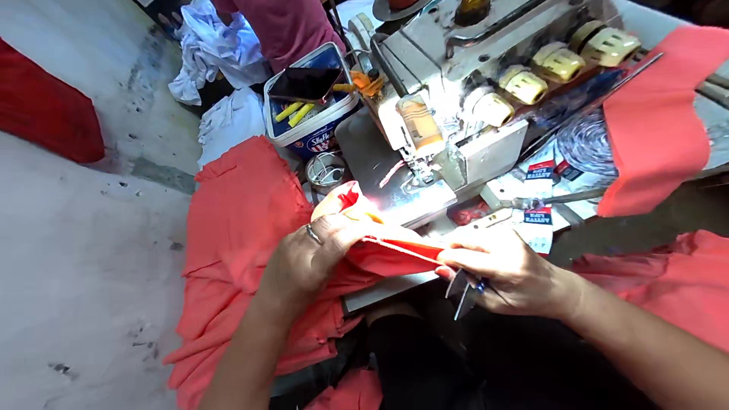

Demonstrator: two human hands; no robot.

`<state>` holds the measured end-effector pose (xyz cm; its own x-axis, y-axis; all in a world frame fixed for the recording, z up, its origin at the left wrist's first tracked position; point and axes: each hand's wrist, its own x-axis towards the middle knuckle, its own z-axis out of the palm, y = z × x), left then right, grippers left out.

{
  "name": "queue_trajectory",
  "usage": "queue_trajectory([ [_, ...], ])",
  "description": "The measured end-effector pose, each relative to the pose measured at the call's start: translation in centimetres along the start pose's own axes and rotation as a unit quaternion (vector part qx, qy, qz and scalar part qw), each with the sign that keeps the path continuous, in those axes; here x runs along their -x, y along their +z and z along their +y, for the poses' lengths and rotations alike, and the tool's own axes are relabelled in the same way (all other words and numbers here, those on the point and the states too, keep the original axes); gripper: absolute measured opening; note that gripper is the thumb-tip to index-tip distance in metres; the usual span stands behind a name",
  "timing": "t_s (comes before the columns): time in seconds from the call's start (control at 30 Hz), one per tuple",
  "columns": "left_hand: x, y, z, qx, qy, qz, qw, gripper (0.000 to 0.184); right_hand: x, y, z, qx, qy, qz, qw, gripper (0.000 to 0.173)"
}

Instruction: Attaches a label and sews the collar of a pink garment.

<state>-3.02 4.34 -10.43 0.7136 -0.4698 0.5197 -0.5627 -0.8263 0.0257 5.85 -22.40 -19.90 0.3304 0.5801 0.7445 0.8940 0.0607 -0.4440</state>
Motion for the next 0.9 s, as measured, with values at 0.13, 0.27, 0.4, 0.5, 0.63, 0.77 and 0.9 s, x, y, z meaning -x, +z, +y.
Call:
queue_trajectory([
  [0.13,1.0,1.0,-0.1,-0.010,-0.018,0.035,0.999,0.011,0.4,0.4,-0.1,-0.057,0.013,0.009,0.998,0.022],
  [0.27,1.5,1.3,-0.1,-0.036,0.001,0.054,0.998,0.009,0.8,0.4,-0.1,-0.064,0.015,0.016,0.998,0.021],
  [0.4,1.9,1.7,-0.2,-0.039,0.015,0.075,0.996,0.008,1.1,0.6,0.0,-0.079,0.014,0.027,0.996,0.020],
  [0.5,2.2,1.8,-0.2,-0.036,0.031,0.089,0.995,0.008,1.3,0.9,0.0,-0.086,0.015,0.035,0.996,0.020],
  [0.63,2.4,1.9,-0.2,-0.040,0.043,0.096,0.994,0.008,1.5,1.0,-0.1,-0.064,0.008,0.042,0.997,0.020],
  [0.77,2.3,2.1,0.0,-0.027,0.022,0.102,0.994,0.008,1.6,1.2,-0.3,-0.030,-0.002,0.051,0.998,0.021],
  [0.9,1.7,2.1,0.7,-0.039,-0.028,0.104,0.993,0.015,1.6,1.3,-0.3,-0.030,0.007,0.058,0.998,0.021],
])
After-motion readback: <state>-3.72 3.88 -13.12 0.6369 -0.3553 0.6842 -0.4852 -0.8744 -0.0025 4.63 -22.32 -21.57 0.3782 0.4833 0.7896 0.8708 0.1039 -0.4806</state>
